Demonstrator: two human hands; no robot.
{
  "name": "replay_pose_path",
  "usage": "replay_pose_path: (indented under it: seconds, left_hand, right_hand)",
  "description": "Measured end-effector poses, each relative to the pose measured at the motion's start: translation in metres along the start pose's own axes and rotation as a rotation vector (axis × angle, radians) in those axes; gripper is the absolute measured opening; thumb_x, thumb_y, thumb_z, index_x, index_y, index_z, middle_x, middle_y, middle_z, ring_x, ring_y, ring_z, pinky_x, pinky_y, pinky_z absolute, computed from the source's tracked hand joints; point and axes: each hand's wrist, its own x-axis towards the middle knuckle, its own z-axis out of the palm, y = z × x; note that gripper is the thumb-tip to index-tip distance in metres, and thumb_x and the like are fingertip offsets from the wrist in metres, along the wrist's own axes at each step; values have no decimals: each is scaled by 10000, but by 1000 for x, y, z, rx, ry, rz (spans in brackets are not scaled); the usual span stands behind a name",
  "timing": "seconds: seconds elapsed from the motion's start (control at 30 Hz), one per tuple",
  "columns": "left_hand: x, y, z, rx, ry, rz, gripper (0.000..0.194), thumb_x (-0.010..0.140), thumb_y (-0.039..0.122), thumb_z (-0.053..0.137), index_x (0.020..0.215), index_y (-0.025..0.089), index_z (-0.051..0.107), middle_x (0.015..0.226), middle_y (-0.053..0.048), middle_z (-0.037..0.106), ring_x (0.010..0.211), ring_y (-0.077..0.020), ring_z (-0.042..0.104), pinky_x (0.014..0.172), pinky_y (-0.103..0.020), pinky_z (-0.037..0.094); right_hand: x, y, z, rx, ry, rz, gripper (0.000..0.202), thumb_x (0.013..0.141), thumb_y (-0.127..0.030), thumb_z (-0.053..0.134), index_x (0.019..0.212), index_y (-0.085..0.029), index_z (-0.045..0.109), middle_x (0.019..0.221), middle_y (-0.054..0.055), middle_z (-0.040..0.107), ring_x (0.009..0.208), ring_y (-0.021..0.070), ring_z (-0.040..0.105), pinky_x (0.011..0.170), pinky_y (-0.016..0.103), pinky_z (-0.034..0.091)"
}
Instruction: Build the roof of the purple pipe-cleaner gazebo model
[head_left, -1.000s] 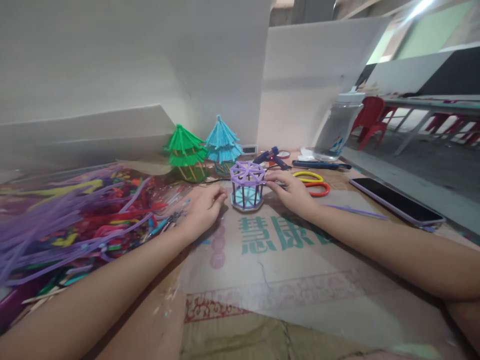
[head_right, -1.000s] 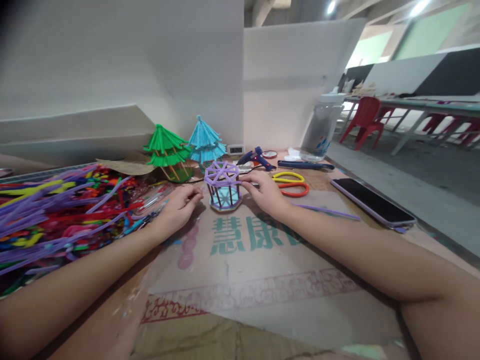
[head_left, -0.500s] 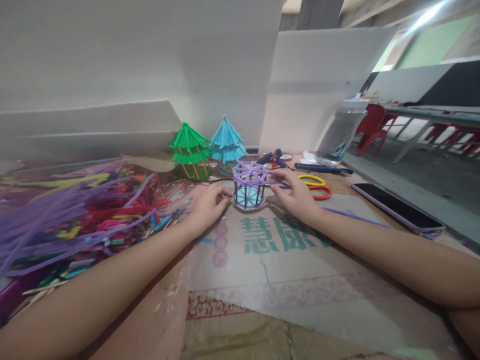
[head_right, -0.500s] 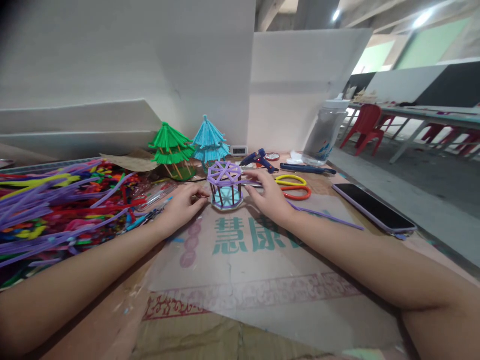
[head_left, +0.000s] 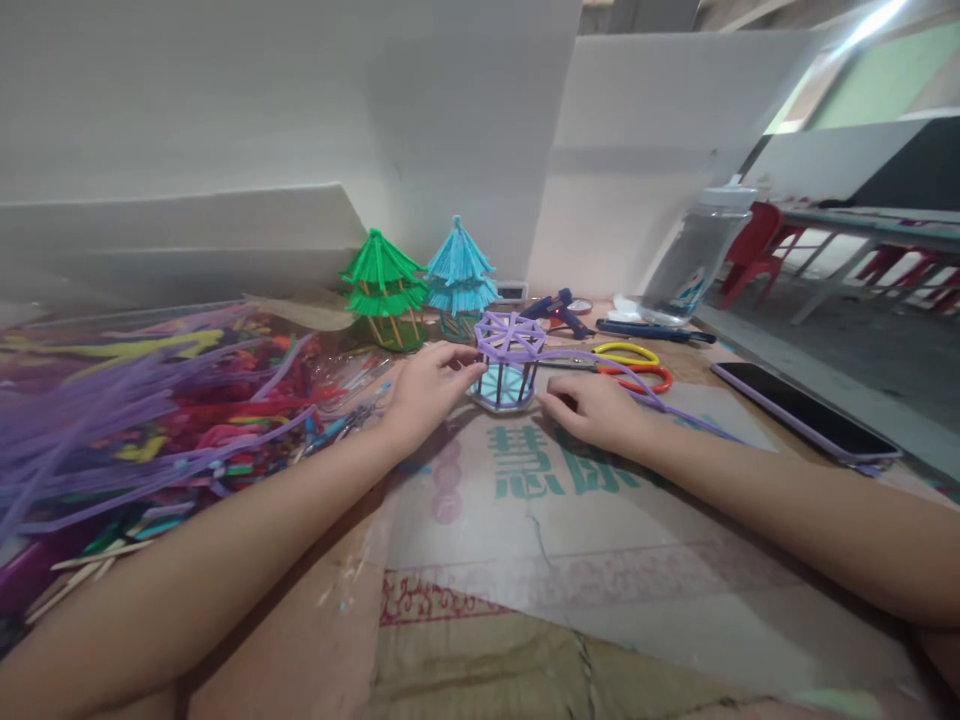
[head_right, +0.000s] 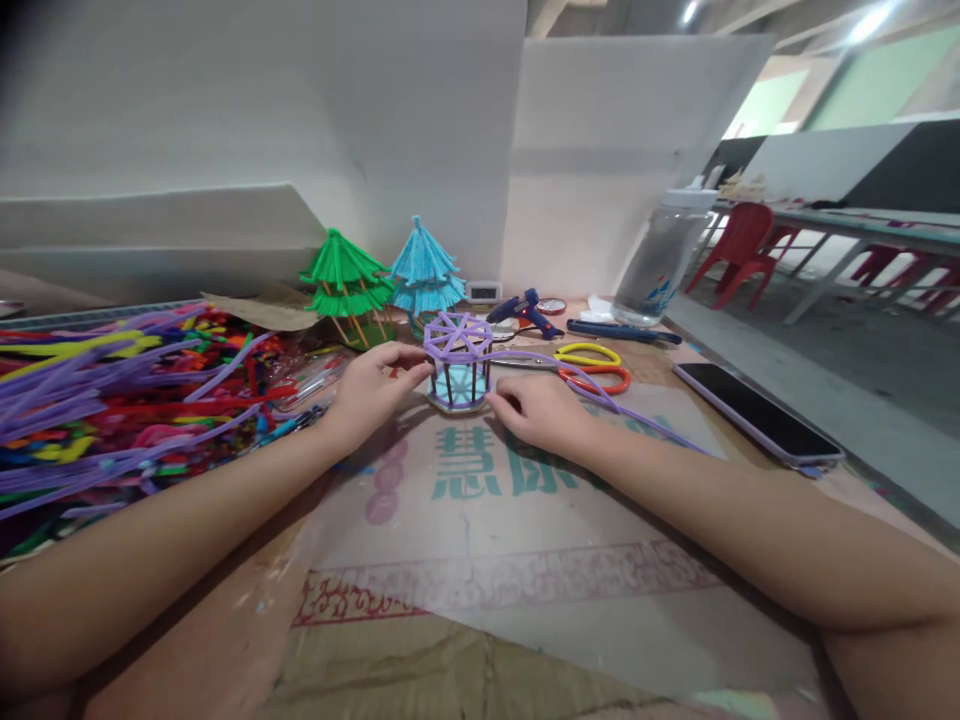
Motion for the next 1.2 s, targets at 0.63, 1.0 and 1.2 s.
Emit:
replay_pose_path:
  seconds: [0.63,1.0,1.2]
  left_hand:
    - [-6,8,3,-204,-125,-139,181,911,357,591,882,187,644,880,-53,731,864,-217,686,821,-338,514]
    - [-8,2,8,-265,-173,-126,198,892,379,588,836,192,625,825,-21,665,799,-187,627,777,-307,502]
    - [6,-10,-2,-364,6,-244,220,835,412,695,817,195,664,840,-37,717,833,-195,662,796,-302,521]
  right_hand:
    - [24,26,24,504,10,363,263,905,-458,553,846,-203,568,728,4,626,628,161,570,590,287,446]
    - [22,20,19,550,13,281,231,890,-377,565,971,-190,673,832,31,704,736,189,638,670,303,489]
    - [21,26,24,484,-20,252,203,924,-354,532,899,-203,665,787,22,698,735,198,632,709,318,489]
